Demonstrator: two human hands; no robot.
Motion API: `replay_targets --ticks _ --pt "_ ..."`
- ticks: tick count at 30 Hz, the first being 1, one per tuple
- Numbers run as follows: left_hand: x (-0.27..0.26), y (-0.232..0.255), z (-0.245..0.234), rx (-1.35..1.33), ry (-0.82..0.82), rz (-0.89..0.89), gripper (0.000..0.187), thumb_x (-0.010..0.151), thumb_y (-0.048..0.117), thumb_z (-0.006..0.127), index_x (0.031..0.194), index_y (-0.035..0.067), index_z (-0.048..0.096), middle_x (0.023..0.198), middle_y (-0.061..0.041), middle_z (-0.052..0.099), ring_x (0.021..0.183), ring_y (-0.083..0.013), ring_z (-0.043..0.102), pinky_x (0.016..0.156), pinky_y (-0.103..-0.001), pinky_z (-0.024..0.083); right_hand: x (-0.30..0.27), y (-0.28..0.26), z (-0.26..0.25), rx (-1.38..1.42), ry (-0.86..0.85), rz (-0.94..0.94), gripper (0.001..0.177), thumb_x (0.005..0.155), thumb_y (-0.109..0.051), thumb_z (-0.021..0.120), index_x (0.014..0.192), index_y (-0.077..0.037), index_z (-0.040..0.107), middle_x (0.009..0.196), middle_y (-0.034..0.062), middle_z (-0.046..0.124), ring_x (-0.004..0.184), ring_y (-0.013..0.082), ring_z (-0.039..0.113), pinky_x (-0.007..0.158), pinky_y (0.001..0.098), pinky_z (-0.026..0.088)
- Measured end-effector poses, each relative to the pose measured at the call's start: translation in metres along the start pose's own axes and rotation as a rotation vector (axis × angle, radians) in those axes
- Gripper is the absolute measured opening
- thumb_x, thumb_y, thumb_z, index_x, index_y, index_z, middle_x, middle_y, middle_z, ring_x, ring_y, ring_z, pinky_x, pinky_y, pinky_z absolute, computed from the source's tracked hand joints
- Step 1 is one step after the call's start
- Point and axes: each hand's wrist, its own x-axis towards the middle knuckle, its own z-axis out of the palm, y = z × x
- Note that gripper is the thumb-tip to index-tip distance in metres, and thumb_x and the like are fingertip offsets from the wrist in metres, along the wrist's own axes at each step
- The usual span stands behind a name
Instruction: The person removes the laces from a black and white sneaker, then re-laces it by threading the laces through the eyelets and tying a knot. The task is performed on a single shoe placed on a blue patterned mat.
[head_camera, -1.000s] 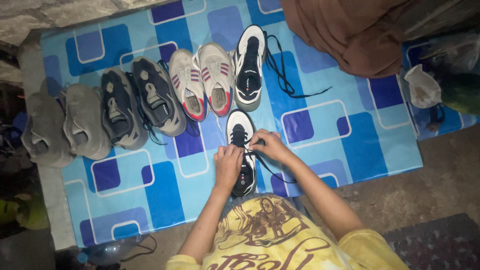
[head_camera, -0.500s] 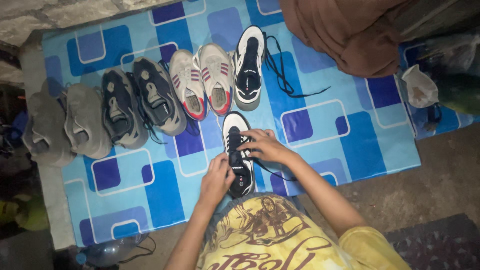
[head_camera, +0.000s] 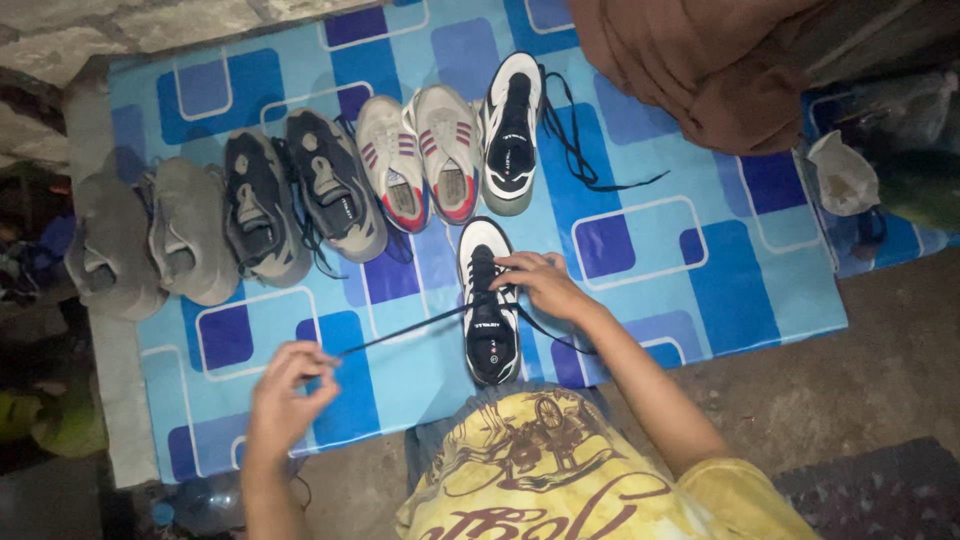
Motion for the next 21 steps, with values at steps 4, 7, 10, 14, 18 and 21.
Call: replay_targets --ticks 4,7,10,14,18,21 --pt "-0.015 -0.043 -0.036 0.036 0.182 -0.085 0.016 0.081 -0.005 0.073 0.088 -0.001 0.059 0.113 -0.008 0.063 0.101 -0.0182 0.073 0.085 -0.033 0.060 0.002 -0.001 -0.003 -0.002 -0.022 0.025 0.066 0.076 0.016 0.049 0.115 -0.031 0.074 0.150 -0.0019 0.055 0.142 0.0223 0.044 0.109 0.0510 0.024" --pt "-0.027 -0.083 -0.055 -0.033 0.189 -0.150 0.014 0.083 -0.004 0.071 0.088 -0.001 0.059 0.113 -0.009 0.063 0.104 -0.0197 0.073 0.088 -0.034 0.061 0.002 -0.001 -0.003 -0.008 -0.029 0.021 0.068 0.075 0.016 0.047 0.116 -0.031 0.074 0.150 -0.0007 0.055 0.142 0.0222 0.044 0.112 0.0509 0.021" --pt "-0.025 -0.125 -0.046 0.126 0.012 -0.218 0.011 0.082 0.003 0.074 0.089 0.001 0.067 0.110 -0.011 0.068 0.101 -0.0251 0.072 0.093 -0.038 0.060 -0.003 0.002 -0.001 0.140 0.054 -0.009 0.059 0.083 0.012 0.048 0.126 -0.023 0.068 0.148 0.0049 0.055 0.140 0.0246 0.046 0.111 0.0481 0.023" --pt "-0.015 -0.144 0.012 0.435 -0.324 -0.592 0.022 0.088 0.024 0.073 0.104 0.009 0.074 0.117 -0.015 0.075 0.109 -0.0297 0.073 0.099 -0.040 0.056 -0.015 0.004 0.010 0.309 0.333 0.092 0.031 0.099 -0.004 0.055 0.128 -0.011 0.062 0.133 0.0089 0.064 0.129 0.0250 0.059 0.110 0.0363 0.040" --pt "0.023 -0.088 0.112 0.257 -0.142 -0.026 0.041 0.096 0.014 0.057 0.136 0.004 0.061 0.137 -0.021 0.062 0.127 -0.0380 0.058 0.106 -0.044 0.045 -0.027 -0.012 0.029 0.308 0.502 0.188 0.023 0.093 -0.018 0.070 0.114 -0.009 0.068 0.107 0.0078 0.069 0.099 0.0231 0.067 0.087 0.0315 0.052" --pt "0.050 -0.023 0.178 0.236 -0.169 0.038 0.023 0.095 0.016 0.061 0.114 0.008 0.070 0.113 -0.012 0.069 0.109 -0.0328 0.065 0.094 -0.045 0.051 -0.035 -0.031 0.045 0.244 0.458 0.316 0.034 0.081 -0.030 0.085 0.102 -0.010 0.066 0.087 0.0045 0.066 0.073 0.0182 0.062 0.068 0.0307 0.052"
